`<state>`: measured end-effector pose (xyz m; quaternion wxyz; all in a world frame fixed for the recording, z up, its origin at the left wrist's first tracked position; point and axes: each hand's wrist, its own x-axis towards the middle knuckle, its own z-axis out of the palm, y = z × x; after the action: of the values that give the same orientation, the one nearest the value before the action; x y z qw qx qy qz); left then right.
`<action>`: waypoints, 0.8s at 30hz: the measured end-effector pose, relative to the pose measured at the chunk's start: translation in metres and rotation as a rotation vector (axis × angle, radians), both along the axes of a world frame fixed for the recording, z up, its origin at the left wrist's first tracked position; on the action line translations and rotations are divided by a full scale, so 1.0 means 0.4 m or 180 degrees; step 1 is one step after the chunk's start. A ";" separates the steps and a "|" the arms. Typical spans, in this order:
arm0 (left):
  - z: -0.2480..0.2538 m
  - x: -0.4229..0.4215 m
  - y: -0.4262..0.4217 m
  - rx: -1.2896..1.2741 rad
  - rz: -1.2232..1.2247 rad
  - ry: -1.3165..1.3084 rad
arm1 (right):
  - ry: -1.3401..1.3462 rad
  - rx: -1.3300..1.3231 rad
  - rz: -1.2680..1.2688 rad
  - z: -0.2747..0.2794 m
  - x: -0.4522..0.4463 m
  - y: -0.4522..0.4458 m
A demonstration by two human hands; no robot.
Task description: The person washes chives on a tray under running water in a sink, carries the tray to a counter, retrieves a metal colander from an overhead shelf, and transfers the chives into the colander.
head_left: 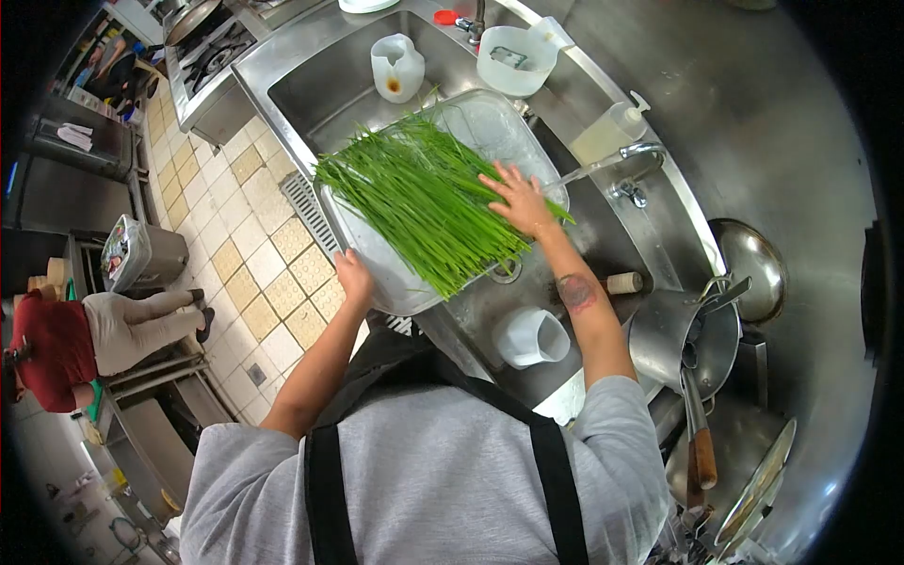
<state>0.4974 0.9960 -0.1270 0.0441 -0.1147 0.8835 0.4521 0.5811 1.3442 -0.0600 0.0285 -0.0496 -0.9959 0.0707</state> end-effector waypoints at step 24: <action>0.046 0.008 0.014 0.0181 0.0042 -0.0226 | -0.0268 -0.1788 -0.0085 0.182 -0.103 0.098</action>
<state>0.5005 1.0017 -0.1084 0.0757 -0.1352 0.8674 0.4729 0.5397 1.3835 0.0127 -0.0267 -0.0716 -0.9368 0.3414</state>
